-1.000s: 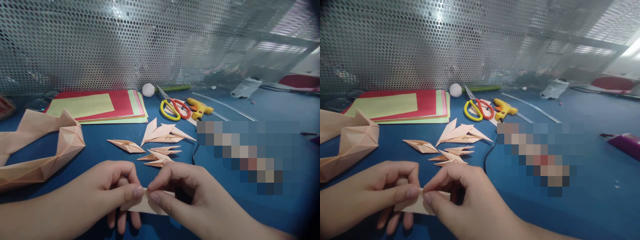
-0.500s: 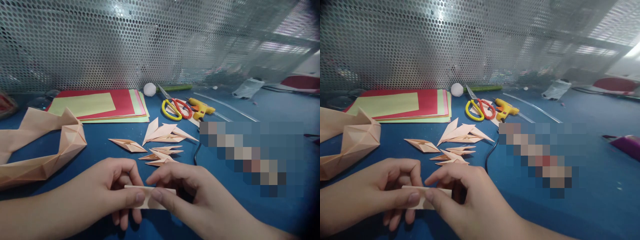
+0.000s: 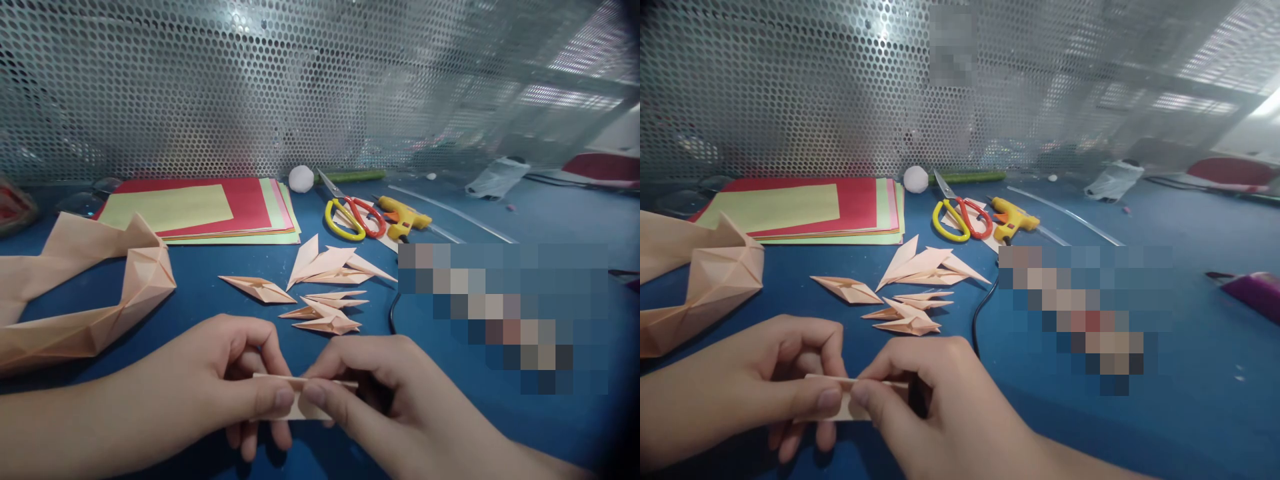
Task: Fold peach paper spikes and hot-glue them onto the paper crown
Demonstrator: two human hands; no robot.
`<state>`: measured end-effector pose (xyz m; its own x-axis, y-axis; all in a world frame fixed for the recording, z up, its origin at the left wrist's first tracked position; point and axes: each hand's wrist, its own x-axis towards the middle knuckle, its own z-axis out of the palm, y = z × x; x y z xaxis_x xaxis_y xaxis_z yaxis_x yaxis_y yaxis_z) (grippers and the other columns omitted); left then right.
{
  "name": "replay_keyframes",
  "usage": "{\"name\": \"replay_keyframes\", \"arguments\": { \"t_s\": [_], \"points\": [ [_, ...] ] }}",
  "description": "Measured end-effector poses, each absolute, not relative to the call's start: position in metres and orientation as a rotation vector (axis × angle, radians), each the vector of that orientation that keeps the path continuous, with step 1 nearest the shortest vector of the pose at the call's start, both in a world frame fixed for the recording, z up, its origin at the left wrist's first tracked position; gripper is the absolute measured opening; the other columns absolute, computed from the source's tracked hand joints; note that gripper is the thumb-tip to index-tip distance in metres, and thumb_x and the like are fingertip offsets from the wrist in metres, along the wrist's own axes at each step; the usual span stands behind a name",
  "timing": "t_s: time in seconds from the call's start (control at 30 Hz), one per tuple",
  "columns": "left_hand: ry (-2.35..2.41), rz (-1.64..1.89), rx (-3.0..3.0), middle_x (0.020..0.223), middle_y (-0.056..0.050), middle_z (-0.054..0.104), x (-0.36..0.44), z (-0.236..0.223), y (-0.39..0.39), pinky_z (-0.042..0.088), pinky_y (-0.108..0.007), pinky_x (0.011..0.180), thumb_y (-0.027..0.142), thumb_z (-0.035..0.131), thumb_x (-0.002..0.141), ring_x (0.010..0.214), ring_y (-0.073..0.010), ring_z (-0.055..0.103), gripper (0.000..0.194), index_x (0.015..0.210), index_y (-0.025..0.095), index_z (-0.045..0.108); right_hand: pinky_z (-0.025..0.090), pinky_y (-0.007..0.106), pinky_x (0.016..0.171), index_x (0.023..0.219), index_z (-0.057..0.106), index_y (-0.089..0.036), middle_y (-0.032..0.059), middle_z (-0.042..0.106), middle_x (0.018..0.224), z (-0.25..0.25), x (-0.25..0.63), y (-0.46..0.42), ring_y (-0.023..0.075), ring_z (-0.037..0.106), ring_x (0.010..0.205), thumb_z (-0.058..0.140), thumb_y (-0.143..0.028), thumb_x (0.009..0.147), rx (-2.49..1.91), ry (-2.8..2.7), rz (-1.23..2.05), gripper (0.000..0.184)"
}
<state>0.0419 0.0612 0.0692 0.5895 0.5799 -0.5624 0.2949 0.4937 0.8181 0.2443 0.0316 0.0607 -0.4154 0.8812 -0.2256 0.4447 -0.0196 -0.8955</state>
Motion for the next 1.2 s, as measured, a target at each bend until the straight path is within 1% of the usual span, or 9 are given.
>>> {"name": "replay_keyframes", "arguments": {
  "t_s": [0.17,0.3,0.43,0.6,0.77,0.9,1.0,1.13,1.2],
  "points": [
    [1.004,0.219,1.087,0.066,0.005,0.074,0.042,0.068,0.058,0.041,-0.013,0.049,0.032,0.082,0.075,0.049,-0.005,0.057,0.028,0.074,0.019,0.057,0.041,0.024,0.054,0.077,0.069,-0.022,0.0028,0.069,0.071,0.06,0.245,0.028,0.0162,0.06,0.066,0.055,-0.035,0.091,-1.401,-1.916,1.405,0.023],
    [0.989,0.225,1.114,0.067,0.006,0.074,0.044,0.067,0.055,0.039,-0.013,0.049,0.031,0.08,0.077,0.049,-0.0041,0.055,0.028,0.073,0.019,0.055,0.038,0.022,0.052,0.074,0.064,-0.022,0.0007,0.065,0.066,0.057,0.244,0.027,0.0128,0.051,0.059,0.055,-0.036,0.091,-1.367,-1.918,1.405,0.024],
    [0.998,0.204,1.123,0.068,0.005,0.074,0.044,0.068,0.053,0.04,-0.013,0.05,0.033,0.08,0.077,0.051,-0.0043,0.055,0.029,0.073,0.019,0.055,0.035,0.023,0.051,0.069,0.06,-0.022,-0.0003,0.059,0.061,0.056,0.243,0.027,0.0127,0.046,0.057,0.052,-0.041,0.09,-1.365,-1.923,1.402,0.03],
    [1.037,0.205,1.094,0.066,0.004,0.074,0.044,0.07,0.055,0.038,-0.014,0.049,0.036,0.081,0.075,0.048,-0.0048,0.055,0.031,0.073,0.018,0.056,0.038,0.025,0.052,0.066,0.06,-0.021,0.0009,0.058,0.06,0.06,0.242,0.03,0.0137,0.05,0.057,0.051,-0.044,0.088,-1.39,-1.821,1.512,0.033],
    [1.012,0.235,1.077,0.066,0.004,0.075,0.043,0.066,0.058,0.039,-0.013,0.046,0.036,0.082,0.074,0.045,-0.0051,0.057,0.032,0.073,0.019,0.055,0.049,0.021,0.059,0.075,0.07,-0.02,0.0024,0.069,0.072,0.06,0.245,0.032,0.0131,0.058,0.062,0.055,-0.037,0.091,-1.285,-1.714,1.633,0.027],
    [0.988,0.273,1.065,0.067,0.002,0.075,0.042,0.063,0.059,0.04,-0.014,0.045,0.039,0.082,0.073,0.046,-0.0062,0.059,0.033,0.073,0.018,0.056,0.05,0.018,0.061,0.086,0.076,-0.024,0.0004,0.071,0.073,0.059,0.248,0.033,0.0117,0.06,0.063,0.049,-0.031,0.097,-1.192,-1.803,1.527,0.03],
    [0.981,0.291,1.069,0.066,0.001,0.075,0.041,0.061,0.059,0.04,-0.015,0.045,0.039,0.082,0.073,0.046,-0.0072,0.059,0.033,0.073,0.019,0.056,0.051,0.017,0.061,0.097,0.077,-0.027,-0.0007,0.072,0.075,0.058,0.25,0.032,0.0116,0.063,0.065,0.048,-0.032,0.098,-1.167,-1.802,1.481,0.03],
    [0.974,0.293,1.081,0.07,0.001,0.077,0.041,0.059,0.059,0.042,-0.014,0.046,0.037,0.081,0.074,0.046,-0.0064,0.059,0.031,0.073,0.018,0.056,0.049,0.019,0.058,0.086,0.075,-0.022,0.0016,0.072,0.075,0.06,0.251,0.032,0.0124,0.06,0.063,0.048,-0.04,0.099,-1.23,-1.832,1.457,0.035],
    [0.97,0.287,1.08,0.07,0.001,0.077,0.04,0.059,0.059,0.042,-0.013,0.046,0.036,0.08,0.075,0.047,-0.0058,0.06,0.03,0.073,0.018,0.056,0.047,0.019,0.057,0.078,0.072,-0.02,0.0018,0.07,0.073,0.061,0.251,0.032,0.0119,0.058,0.062,0.049,-0.039,0.098,-1.235,-1.883,1.472,0.036]
  ]
}}
